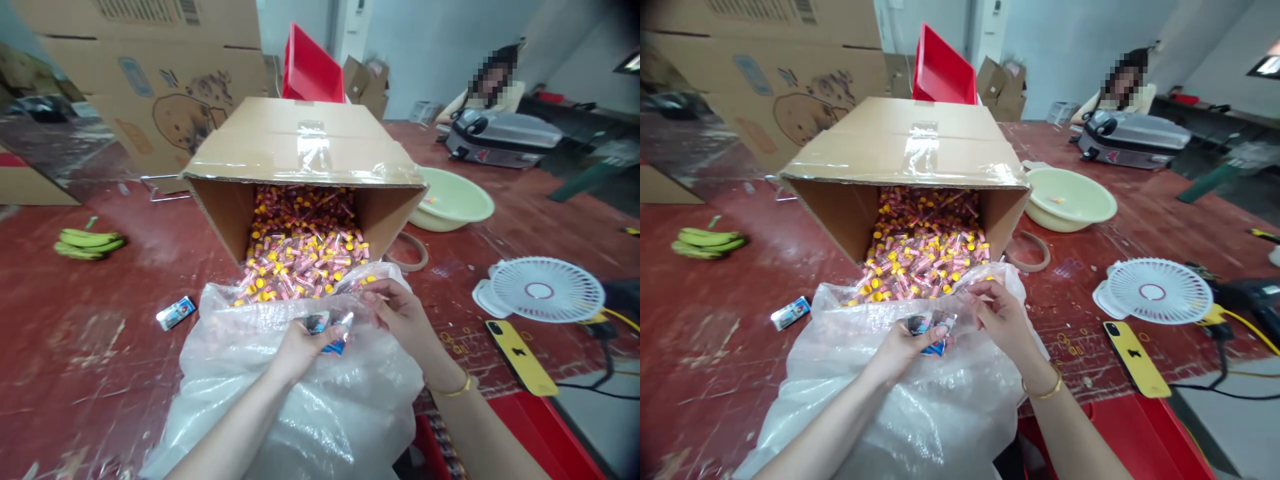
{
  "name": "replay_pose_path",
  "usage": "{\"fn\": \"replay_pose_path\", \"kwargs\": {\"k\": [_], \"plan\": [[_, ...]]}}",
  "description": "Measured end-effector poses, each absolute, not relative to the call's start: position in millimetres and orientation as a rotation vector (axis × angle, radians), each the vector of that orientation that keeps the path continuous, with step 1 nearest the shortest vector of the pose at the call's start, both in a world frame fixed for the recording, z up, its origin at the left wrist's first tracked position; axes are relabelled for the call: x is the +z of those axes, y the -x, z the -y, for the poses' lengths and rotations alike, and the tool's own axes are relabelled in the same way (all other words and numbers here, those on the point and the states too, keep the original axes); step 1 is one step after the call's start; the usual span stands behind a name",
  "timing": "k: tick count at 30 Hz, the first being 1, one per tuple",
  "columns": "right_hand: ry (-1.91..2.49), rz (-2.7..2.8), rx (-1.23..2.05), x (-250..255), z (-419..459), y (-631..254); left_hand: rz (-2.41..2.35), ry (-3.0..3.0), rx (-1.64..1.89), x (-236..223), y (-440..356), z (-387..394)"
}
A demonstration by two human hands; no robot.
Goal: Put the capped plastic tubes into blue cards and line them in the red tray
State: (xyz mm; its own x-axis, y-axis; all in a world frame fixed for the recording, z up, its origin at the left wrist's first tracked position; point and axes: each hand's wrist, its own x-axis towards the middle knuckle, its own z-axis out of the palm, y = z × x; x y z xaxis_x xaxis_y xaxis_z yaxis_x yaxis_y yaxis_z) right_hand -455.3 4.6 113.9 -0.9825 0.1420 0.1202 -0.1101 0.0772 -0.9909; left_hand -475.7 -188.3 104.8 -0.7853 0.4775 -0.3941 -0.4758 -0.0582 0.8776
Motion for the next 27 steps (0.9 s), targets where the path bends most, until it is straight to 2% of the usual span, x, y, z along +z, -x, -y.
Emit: {"fn": "replay_pose_path", "kwargs": {"k": [3, 8, 16, 22, 24, 27], "plan": [[-0.123, 2.229, 1.828, 131, -3, 458, -1.668, -0.075, 1.918, 106, 476, 190], [-0.255, 2.141, 1.942, 145, -3, 464, -1.672, -0.171, 1.93, 112, 476, 193], [-0.378, 2.45, 1.551, 161, -2, 469, -1.692, -0.159, 1.923, 111, 476, 191], [-0.398, 2.456, 1.414, 169, 2, 468, -1.701, -0.054, 1.939, 111, 476, 188], [-0.391, 2.483, 1.441, 167, 5, 469, -1.714, -0.061, 1.932, 109, 476, 188], [-0.28, 2.396, 1.795, 154, 8, 473, -1.719, -0.081, 1.931, 107, 475, 189]]}}
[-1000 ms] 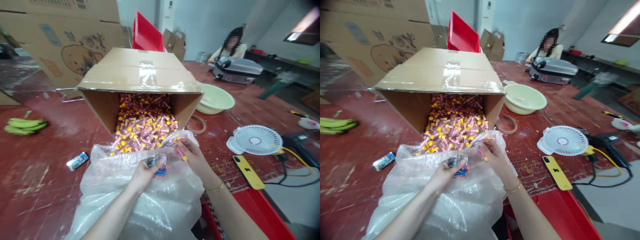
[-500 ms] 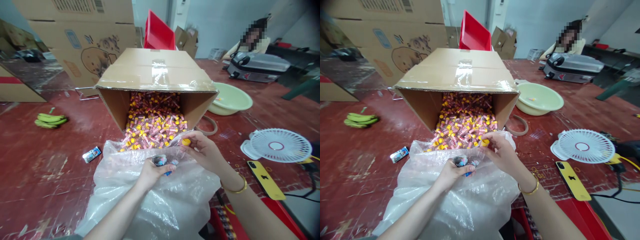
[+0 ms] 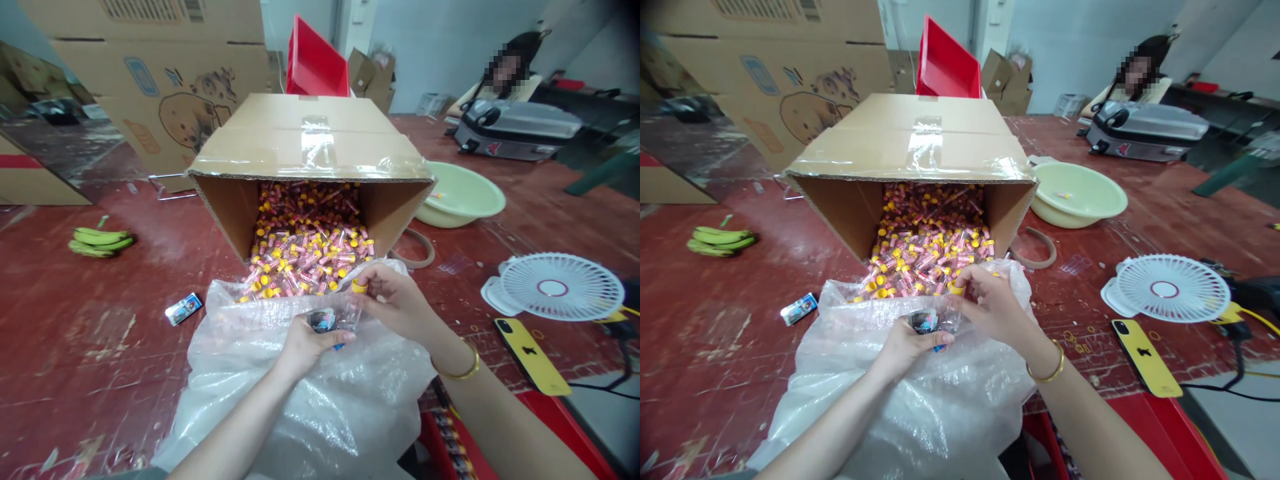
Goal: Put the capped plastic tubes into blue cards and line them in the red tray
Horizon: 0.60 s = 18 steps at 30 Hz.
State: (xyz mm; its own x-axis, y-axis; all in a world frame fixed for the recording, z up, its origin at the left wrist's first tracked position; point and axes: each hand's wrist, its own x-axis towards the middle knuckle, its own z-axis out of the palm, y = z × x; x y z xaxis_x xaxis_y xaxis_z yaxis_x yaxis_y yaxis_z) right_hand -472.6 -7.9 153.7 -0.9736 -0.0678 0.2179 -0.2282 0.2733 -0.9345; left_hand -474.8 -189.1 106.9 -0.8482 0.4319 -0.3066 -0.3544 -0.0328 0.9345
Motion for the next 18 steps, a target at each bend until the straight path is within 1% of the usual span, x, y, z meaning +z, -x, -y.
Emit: {"fn": "replay_pose_path", "kwargs": {"k": [2, 3, 5, 9, 13, 18], "plan": [[-0.115, 2.252, 2.063, 140, 9, 475, -1.65, -0.06, 1.935, 106, 473, 190], [-0.043, 2.196, 2.144, 133, 9, 475, -1.595, -0.032, 1.938, 107, 472, 190], [0.024, 2.131, 2.199, 121, 10, 471, -1.482, 0.046, 1.945, 108, 470, 188], [-0.059, 2.144, 2.202, 107, 17, 453, -1.283, 0.169, 1.995, 116, 468, 179], [-0.215, 2.27, 2.075, 101, 33, 431, -1.179, 0.263, 2.091, 123, 470, 170], [0.008, 2.235, 2.057, 91, 46, 421, -1.187, 0.182, 2.093, 122, 470, 171]]}}
